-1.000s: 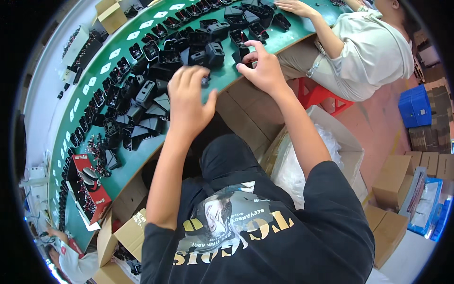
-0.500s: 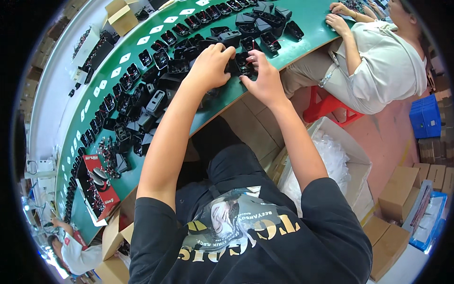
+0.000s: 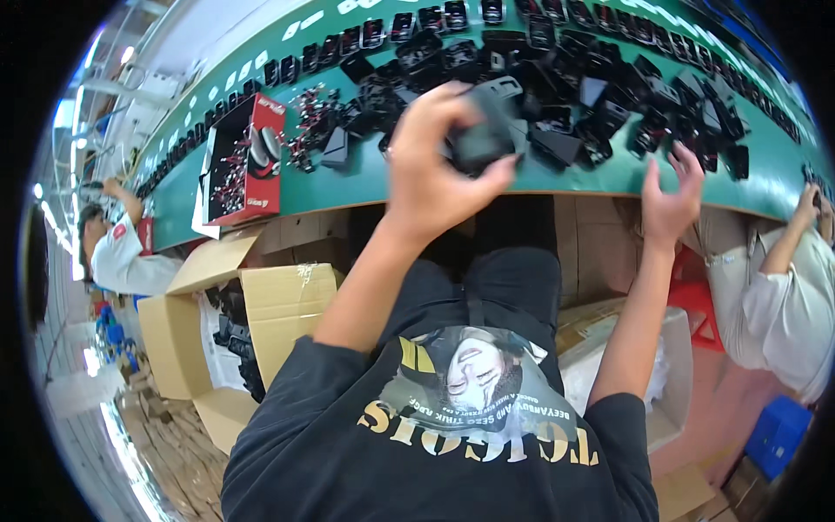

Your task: The person removes plastic wrap from black plastic casings inside a box, transfers them onto a workbench, and inserts wired electronic components into the casings by hand.

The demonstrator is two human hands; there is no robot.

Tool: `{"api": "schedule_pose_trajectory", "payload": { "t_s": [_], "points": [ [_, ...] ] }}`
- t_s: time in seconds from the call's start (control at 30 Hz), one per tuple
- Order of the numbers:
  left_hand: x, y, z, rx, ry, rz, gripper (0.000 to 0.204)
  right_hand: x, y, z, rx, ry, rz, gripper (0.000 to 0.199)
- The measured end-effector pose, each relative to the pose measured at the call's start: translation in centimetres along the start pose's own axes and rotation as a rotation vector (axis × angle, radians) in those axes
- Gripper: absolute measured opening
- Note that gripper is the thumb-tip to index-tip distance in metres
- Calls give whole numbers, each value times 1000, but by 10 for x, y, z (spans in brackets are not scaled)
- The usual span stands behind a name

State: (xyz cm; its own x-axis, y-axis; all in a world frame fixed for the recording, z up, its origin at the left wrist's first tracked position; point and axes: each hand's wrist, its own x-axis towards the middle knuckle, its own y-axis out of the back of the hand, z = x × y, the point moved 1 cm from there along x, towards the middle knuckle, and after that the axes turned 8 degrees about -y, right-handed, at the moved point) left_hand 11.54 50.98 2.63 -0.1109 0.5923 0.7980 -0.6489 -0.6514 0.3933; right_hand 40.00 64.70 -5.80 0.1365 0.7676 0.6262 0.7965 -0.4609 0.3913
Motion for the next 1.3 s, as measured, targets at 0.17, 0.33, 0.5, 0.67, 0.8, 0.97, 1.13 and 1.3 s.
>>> {"api": "schedule_pose_trajectory", "payload": {
  "t_s": [0.17,0.33,0.5,0.67,0.8,0.97,1.13,1.3],
  "points": [
    [-91,79,-40,329,307,75,47,-55,-14,-116,233,246,-203,24],
    [-106,76,-79,374,243,178,45,-109,-82,-206,507,333,-619,20],
    [-111,76,-86,349,189,332,45,-91,-127,-285,532,475,-761,16],
    [-116,59,-90,436,260,241,56,-104,-210,-353,90,975,-819,8],
    [-122,57,-93,427,180,286,62,-124,-236,-378,-292,971,-1019,8],
    [-115,57,-92,430,224,282,64,-110,-231,-380,-340,855,-1101,6],
    [-115,67,-86,229,298,349,61,-71,-187,-360,35,550,-1201,5],
    [-107,83,-79,23,245,443,57,-57,-147,-321,432,141,-1223,7]
  ]
}}
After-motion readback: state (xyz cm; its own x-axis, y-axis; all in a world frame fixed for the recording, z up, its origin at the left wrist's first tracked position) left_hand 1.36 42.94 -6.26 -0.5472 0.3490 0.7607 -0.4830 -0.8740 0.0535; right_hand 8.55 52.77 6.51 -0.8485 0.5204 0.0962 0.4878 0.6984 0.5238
